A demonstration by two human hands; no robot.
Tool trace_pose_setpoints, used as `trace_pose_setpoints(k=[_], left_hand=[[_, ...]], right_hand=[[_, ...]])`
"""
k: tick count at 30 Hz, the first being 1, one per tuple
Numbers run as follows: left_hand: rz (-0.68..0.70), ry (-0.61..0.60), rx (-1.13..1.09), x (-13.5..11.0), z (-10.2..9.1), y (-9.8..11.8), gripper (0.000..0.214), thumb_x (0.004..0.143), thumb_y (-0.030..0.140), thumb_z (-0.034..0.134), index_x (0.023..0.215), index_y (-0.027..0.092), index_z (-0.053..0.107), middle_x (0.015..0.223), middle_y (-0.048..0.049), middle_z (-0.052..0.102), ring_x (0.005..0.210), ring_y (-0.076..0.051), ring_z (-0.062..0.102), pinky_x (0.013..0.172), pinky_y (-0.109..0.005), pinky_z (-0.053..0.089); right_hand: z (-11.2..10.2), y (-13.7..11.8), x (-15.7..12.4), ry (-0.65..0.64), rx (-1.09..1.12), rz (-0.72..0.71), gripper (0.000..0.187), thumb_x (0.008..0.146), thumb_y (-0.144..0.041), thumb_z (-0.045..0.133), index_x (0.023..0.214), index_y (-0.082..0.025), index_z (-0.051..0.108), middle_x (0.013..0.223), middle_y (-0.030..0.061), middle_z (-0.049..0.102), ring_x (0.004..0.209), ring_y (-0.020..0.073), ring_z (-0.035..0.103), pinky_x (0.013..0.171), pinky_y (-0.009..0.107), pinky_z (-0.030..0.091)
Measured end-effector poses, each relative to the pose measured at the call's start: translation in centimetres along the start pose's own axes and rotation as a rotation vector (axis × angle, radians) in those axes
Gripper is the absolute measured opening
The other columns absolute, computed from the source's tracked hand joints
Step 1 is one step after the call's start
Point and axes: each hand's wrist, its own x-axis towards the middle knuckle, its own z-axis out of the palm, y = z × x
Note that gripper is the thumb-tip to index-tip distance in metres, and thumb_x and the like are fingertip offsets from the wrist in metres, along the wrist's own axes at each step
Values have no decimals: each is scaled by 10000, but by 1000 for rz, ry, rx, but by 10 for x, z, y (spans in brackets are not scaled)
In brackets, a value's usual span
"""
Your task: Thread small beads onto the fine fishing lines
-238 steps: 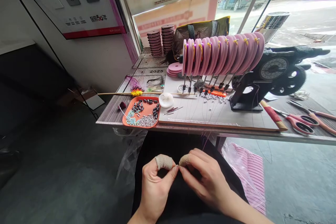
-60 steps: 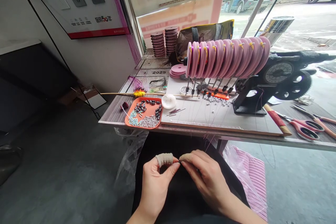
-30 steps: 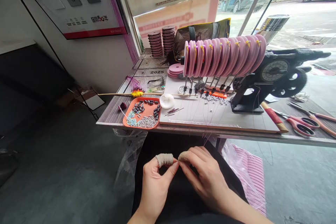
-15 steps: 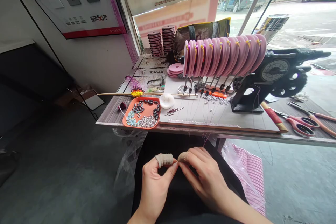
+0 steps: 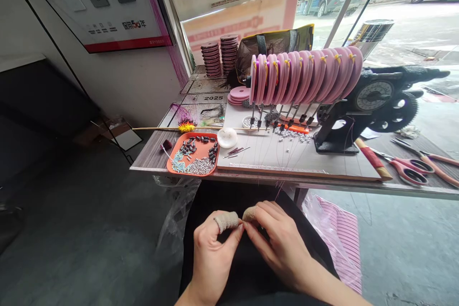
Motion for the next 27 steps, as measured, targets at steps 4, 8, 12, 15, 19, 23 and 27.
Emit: trace_pose_setpoints(k=[4,8,12,15,19,23,27], left_hand=[[4,9,10,0,0,1,63,769,191,603,708,179,607,675,4,607,624,-133,574,596,-227,468],[7,13,18,1,0,3,78,768,205,603,695,178,604,665,-1,608,616,-141,575,590,-238,473],[-5,12,27,1,0,4,87,771,208,594,690,177,603,662,-5,613,617,-149,580,591,-245,480],[7,15,44,1,0,4,88,768,200,593,684,178,604,658,-6,618,611,-149,585,585,-245,482],[35,14,67,0,0,4,82,764,187,593,686,170,612,665,-14,626,614,-151,594,584,-243,483],[14,3,62,0,0,4,76,764,172,588,693,167,615,676,-18,630,628,-153,601,588,-241,485],[19,6,56,-1,-1,4,78,766,169,585,695,170,617,677,-15,632,627,-152,604,591,-242,488]], right_hand=[[0,0,0,-3,14,9,147,862,-137,440,737,-180,506,664,2,551,596,138,471,570,257,358],[0,0,1,4,21,6,147,860,-137,434,736,-185,498,660,1,554,589,136,477,561,251,368],[0,-1,0,-7,23,5,147,857,-139,426,737,-189,493,659,6,556,590,139,486,552,249,389],[0,-2,0,-24,24,4,148,858,-134,415,743,-189,490,664,12,553,591,141,491,546,246,406],[0,-2,-1,-38,34,8,150,863,-138,404,746,-192,481,659,11,543,574,132,496,524,229,417],[2,-2,-3,-52,79,15,134,856,-133,411,750,-192,469,654,2,547,557,117,499,519,209,416],[3,-2,-5,-65,143,50,134,860,-144,407,746,-193,457,637,-13,525,536,103,479,511,194,402]])
